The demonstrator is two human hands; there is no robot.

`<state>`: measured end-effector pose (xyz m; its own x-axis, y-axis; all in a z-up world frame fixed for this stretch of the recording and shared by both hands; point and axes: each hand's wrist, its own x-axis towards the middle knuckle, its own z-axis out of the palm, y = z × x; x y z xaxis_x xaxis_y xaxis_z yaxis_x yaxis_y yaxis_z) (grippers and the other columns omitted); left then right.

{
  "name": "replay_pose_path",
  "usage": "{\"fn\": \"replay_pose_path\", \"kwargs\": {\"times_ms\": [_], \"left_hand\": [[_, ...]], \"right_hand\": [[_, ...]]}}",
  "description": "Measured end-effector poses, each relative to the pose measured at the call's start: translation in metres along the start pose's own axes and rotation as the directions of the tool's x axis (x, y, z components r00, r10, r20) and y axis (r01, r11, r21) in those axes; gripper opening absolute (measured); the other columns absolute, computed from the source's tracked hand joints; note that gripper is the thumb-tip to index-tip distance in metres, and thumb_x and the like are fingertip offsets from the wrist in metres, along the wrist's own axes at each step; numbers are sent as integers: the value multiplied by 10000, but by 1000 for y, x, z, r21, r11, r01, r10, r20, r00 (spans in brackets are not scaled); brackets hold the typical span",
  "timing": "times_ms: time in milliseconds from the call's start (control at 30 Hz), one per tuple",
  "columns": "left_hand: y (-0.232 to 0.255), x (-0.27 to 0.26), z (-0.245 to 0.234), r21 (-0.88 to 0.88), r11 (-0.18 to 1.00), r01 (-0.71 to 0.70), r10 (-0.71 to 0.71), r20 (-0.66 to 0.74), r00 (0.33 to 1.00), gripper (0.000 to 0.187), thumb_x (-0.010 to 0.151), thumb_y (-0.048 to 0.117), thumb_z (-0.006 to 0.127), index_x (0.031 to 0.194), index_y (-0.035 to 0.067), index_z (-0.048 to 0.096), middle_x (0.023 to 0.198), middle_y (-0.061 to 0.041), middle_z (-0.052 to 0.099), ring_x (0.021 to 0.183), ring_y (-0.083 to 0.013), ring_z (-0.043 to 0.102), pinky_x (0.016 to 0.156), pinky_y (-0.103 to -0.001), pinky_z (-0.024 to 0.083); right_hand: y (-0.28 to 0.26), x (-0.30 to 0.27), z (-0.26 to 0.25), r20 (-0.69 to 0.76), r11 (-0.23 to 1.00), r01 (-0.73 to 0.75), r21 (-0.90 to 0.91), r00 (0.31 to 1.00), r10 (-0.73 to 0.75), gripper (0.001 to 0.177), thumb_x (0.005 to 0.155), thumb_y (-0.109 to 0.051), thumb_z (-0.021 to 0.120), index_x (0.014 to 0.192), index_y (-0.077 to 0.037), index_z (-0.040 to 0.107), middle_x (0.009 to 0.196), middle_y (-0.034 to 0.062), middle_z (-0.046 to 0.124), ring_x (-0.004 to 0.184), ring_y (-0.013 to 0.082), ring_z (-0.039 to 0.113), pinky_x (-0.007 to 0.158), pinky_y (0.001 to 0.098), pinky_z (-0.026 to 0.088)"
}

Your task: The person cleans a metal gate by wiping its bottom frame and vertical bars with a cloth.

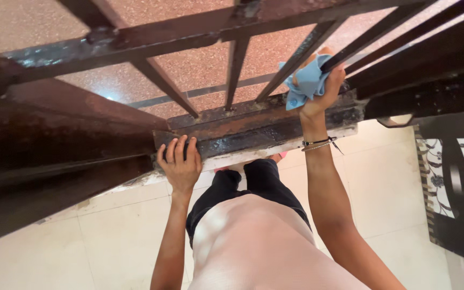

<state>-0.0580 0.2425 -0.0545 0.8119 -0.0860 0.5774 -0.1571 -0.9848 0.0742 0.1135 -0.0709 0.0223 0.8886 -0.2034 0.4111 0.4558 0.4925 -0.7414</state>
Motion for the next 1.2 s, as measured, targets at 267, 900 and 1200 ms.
{"fn": "replay_pose_path", "kwargs": {"times_ms": [267, 900, 1200], "left_hand": [[-2, 1, -1, -11, 1000, 11, -11, -9, 1000, 261, 936, 167, 692, 1193, 163, 733, 1303, -41, 634, 1284, -239, 517, 1137, -533, 378], [-3, 1, -7, -29, 1000, 3, -3, 8, 1000, 289, 924, 153, 708, 1213, 157, 724, 1307, -40, 636, 1287, -230, 515, 1134, -518, 396], [-5, 4, -9, -17, 1000, 0, -1, -14, 1000, 301, 904, 162, 699, 1204, 157, 724, 1288, -42, 643, 1263, -236, 537, 1116, -514, 405]], "right_hand": [[83, -62, -68, 97, 393, 226, -891, 942, -322, 543, 1230, -330, 411, 1570, 71, 272, 1469, 183, 400, 1368, 251, 463, 1194, 383, 357], [63, -119, 92, -68, 549, -11, -836, 994, -83, 593, 1172, -339, 429, 1565, 54, 222, 1462, 202, 511, 1366, 311, 516, 1245, 426, 312], [-22, -20, 158, -130, 682, 152, -715, 930, -344, 542, 1202, -341, 483, 1564, 2, 270, 1298, 108, 558, 988, 129, 519, 922, 279, 453]]}}
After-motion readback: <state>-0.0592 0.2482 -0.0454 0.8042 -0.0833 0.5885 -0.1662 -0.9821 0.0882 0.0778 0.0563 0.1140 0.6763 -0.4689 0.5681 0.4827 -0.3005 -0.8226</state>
